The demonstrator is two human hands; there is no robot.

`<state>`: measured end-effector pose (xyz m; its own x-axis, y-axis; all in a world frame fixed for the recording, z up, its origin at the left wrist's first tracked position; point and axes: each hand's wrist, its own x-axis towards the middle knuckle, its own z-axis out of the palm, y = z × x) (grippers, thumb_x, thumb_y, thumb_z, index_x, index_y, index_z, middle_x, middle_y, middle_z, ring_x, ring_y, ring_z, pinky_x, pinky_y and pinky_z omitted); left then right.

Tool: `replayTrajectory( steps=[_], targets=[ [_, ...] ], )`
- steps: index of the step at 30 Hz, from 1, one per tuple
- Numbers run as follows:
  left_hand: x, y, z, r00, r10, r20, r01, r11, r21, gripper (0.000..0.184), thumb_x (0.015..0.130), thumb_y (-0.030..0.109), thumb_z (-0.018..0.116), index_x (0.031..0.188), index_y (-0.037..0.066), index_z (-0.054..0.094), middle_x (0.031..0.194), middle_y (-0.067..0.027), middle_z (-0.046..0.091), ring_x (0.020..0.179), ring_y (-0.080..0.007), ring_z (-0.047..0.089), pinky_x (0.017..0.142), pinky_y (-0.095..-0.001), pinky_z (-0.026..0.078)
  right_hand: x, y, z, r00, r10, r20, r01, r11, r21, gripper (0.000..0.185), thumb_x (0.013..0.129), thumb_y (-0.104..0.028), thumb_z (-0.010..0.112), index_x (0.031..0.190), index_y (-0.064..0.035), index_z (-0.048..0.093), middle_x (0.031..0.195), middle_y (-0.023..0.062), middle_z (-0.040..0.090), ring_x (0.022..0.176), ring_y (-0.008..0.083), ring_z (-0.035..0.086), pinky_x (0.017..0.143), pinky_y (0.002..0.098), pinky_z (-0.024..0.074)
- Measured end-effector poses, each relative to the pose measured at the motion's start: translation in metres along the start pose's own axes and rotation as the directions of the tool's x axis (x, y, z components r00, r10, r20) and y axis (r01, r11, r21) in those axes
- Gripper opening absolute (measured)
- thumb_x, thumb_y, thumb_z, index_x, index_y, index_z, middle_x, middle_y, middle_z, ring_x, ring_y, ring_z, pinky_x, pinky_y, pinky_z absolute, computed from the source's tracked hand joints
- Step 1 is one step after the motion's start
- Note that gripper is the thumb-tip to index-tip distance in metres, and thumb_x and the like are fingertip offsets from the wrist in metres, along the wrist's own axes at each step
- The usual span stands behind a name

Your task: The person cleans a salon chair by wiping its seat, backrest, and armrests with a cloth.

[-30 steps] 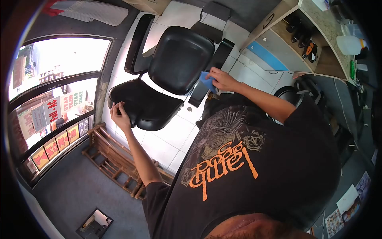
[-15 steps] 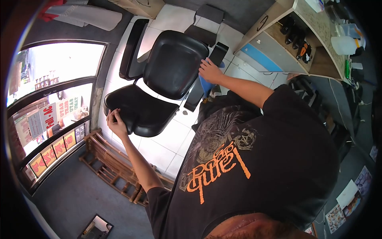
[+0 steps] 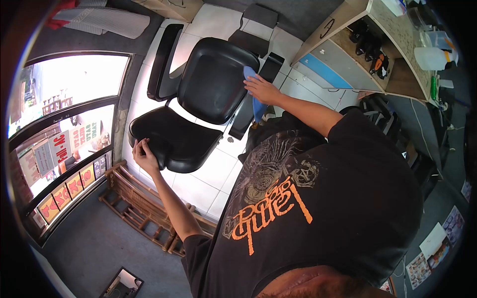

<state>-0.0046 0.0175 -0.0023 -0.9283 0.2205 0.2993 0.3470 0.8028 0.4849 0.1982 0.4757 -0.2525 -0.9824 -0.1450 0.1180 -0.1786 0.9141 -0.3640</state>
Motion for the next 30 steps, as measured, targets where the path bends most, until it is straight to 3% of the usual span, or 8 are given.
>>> replayTrajectory(
  steps=[7,10,13,17,19,22,28,30],
  targets=[
    [0.0,-0.002,0.0,1.0,0.023,-0.002,-0.023,0.999,0.034,0.022,0.103,0.019,0.063,0.099,0.005,0.08,0.103,-0.0064,0.078,0.127,-0.029,0.06,0.109,-0.0427,0.043,-0.059,-0.005,-0.007,0.933,-0.33,0.147,0.282,0.919,0.274,0.06,0.092,-0.01,0.062,0.151,-0.0086,0.048,0.165,0.0058,0.039,0.156,0.0243,0.029,0.13,0.0478,0.0199],
    [0.0,-0.003,0.0,1.0,0.021,-0.007,-0.021,0.999,0.026,0.022,0.103,0.019,0.064,0.098,0.005,0.08,0.103,-0.0077,0.078,0.126,-0.0297,0.06,0.108,-0.0431,0.043,-0.071,0.032,-0.04,0.927,-0.258,0.272,0.227,0.963,0.143,0.064,0.088,-0.005,0.062,0.15,-0.0119,0.05,0.165,0.003,0.04,0.157,0.0214,0.028,0.13,0.0478,0.0195],
    [-0.001,0.0,-0.001,1.0,0.017,-0.005,-0.017,0.999,0.03,0.021,0.102,0.018,0.064,0.099,0.005,0.08,0.103,-0.0081,0.078,0.126,-0.0299,0.061,0.108,-0.043,0.043,-0.071,0.071,-0.07,0.964,-0.113,0.242,0.092,0.991,0.096,0.049,0.097,-0.005,0.055,0.146,-0.011,0.053,0.164,0.004,0.042,0.155,0.0215,0.033,0.128,0.0513,0.0241],
    [-0.001,-0.003,-0.001,1.0,0.017,-0.012,-0.017,1.0,0.004,0.021,0.102,0.018,0.064,0.099,0.004,0.08,0.102,-0.0086,0.078,0.127,-0.0295,0.06,0.108,-0.0425,0.043,-0.063,0.111,-0.073,0.98,0.19,-0.065,-0.186,0.98,0.064,0.041,0.099,-0.013,0.056,0.14,-0.0099,0.058,0.146,0.0118,0.059,0.14,0.0297,0.051,0.122,0.0527,0.0324],
    [-0.001,-0.002,0.0,1.0,0.023,-0.016,-0.023,1.0,0.02,0.021,0.102,0.018,0.065,0.099,0.004,0.08,0.1,-0.0083,0.078,0.127,-0.0294,0.06,0.108,-0.0424,0.043,-0.055,0.129,-0.07,0.893,0.435,-0.119,-0.427,0.9,0.082,0.034,0.104,-0.017,0.053,0.136,-0.0085,0.06,0.136,0.0156,0.066,0.131,0.0334,0.059,0.117,0.0539,0.0369],
    [0.001,-0.002,0.0,1.0,0.017,-0.023,-0.017,1.0,-0.004,0.021,0.102,0.018,0.065,0.098,0.004,0.08,0.097,-0.0066,0.079,0.127,-0.0293,0.06,0.109,-0.0423,0.043,-0.04,0.141,-0.067,0.793,0.528,-0.302,-0.487,0.849,0.207,0.031,0.106,-0.023,0.052,0.132,-0.0078,0.062,0.122,0.018,0.071,0.12,0.0357,0.064,0.113,0.0535,0.0399],
    [0.0,0.0,-0.002,1.0,0.011,0.003,-0.011,0.998,0.057,0.021,0.103,0.015,0.064,0.102,0.001,0.079,0.102,-0.0114,0.078,0.13,-0.032,0.061,0.109,-0.0415,0.045,-0.003,0.09,-0.024,0.81,0.344,-0.474,-0.362,0.93,0.056,0.03,0.103,-0.025,0.057,0.126,-0.0074,0.067,0.126,0.0181,0.068,0.122,0.042,0.06,0.112,0.0556,0.04],
    [0.001,-0.001,0.001,1.0,0.006,-0.023,-0.007,1.0,-0.015,0.021,0.102,0.017,0.065,0.099,0.003,0.08,0.1,-0.0092,0.078,0.129,-0.0315,0.06,0.109,-0.0435,0.043,0.007,0.067,-0.029,0.864,0.273,-0.424,-0.298,0.955,0.008,0.028,0.099,-0.022,0.06,0.122,-0.0077,0.069,0.128,0.0194,0.067,0.125,0.0443,0.057,0.113,0.0571,0.039]
  ],
)
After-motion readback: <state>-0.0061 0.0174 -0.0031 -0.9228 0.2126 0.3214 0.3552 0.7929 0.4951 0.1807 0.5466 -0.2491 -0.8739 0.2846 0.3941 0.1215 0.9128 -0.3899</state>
